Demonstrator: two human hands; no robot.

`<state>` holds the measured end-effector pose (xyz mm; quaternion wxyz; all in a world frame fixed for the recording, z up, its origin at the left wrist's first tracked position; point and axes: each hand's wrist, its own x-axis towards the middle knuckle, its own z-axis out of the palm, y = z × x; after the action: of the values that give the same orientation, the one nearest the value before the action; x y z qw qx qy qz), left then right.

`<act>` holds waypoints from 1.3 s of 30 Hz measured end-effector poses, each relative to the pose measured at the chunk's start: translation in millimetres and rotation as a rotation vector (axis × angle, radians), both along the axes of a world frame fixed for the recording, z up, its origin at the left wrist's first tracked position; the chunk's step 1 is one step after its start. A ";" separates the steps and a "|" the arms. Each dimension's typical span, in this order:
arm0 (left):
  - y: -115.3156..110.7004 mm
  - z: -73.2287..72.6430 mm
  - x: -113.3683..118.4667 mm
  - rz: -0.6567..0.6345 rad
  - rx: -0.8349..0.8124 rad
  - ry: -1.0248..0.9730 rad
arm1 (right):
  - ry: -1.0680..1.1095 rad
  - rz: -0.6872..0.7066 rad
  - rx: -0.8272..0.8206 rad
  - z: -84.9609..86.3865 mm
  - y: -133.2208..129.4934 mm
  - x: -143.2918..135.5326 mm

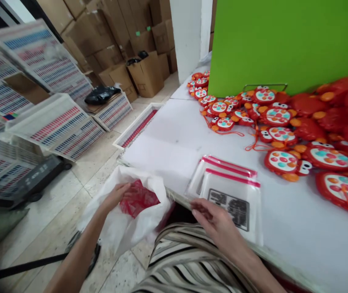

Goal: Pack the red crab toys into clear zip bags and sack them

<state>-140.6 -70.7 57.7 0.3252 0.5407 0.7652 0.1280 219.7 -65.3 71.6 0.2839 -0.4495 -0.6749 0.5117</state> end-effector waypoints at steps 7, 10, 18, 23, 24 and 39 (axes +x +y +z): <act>-5.6 40.0 9.3 0.142 0.241 0.231 | 0.062 -0.087 0.015 7.1 -17.8 31.6; -8.3 64.2 21.0 0.174 0.380 0.326 | 0.059 -0.147 0.022 3.6 -26.9 47.4; 52.5 57.6 172.7 -0.392 0.549 0.162 | -0.112 -0.512 0.143 -12.5 -19.0 115.1; 89.8 2.8 238.5 -0.610 0.433 0.188 | -0.240 -0.516 0.166 -42.7 -10.2 130.0; 99.8 -4.2 240.2 -0.620 0.410 0.188 | -0.236 -0.472 0.144 -46.4 -8.9 129.6; 110.9 -61.1 289.3 -0.947 0.903 0.346 | -0.989 -0.327 0.759 5.3 280.5 111.0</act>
<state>148.7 40.2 -3.4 -0.0388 0.9132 0.3583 0.1905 330.7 215.2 76.9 0.1530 -0.5977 -0.7829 -0.0800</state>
